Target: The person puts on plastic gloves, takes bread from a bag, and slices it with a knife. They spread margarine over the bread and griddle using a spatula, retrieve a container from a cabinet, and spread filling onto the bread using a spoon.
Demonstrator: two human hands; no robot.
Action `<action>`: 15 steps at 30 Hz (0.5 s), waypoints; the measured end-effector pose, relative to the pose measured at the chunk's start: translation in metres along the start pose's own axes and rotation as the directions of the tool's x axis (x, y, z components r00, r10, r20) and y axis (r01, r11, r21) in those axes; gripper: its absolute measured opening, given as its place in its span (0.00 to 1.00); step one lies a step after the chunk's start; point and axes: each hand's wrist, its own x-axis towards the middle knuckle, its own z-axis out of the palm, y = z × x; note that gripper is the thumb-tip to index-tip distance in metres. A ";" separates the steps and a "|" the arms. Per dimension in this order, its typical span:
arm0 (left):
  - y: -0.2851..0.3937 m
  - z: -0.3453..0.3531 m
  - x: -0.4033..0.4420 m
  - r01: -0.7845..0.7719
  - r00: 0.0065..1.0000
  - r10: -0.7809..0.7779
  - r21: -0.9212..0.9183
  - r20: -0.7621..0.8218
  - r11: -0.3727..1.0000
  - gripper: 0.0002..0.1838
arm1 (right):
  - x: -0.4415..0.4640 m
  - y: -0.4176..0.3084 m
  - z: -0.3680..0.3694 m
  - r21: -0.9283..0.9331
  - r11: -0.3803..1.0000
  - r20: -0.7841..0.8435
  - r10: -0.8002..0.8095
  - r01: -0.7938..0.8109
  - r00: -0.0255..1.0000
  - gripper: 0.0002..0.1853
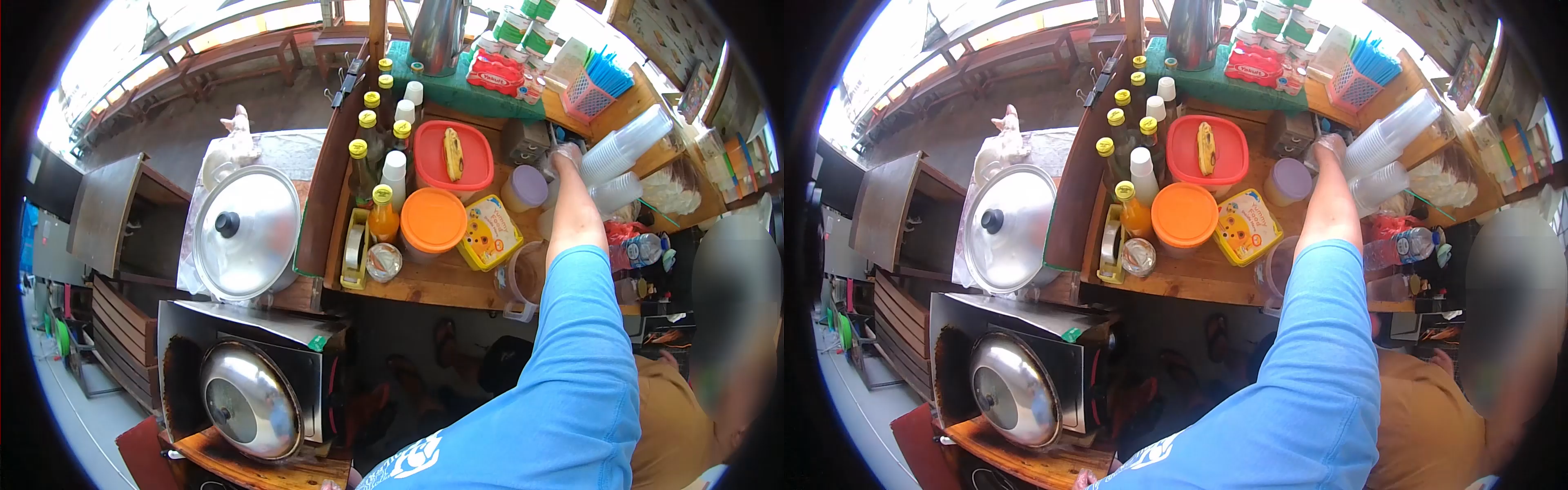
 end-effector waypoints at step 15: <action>0.011 0.007 0.010 -0.027 0.999 0.025 -0.051 -0.033 0.998 0.08 | -0.024 -0.029 -0.022 0.425 0.875 -0.125 0.310 -0.231 0.943 0.20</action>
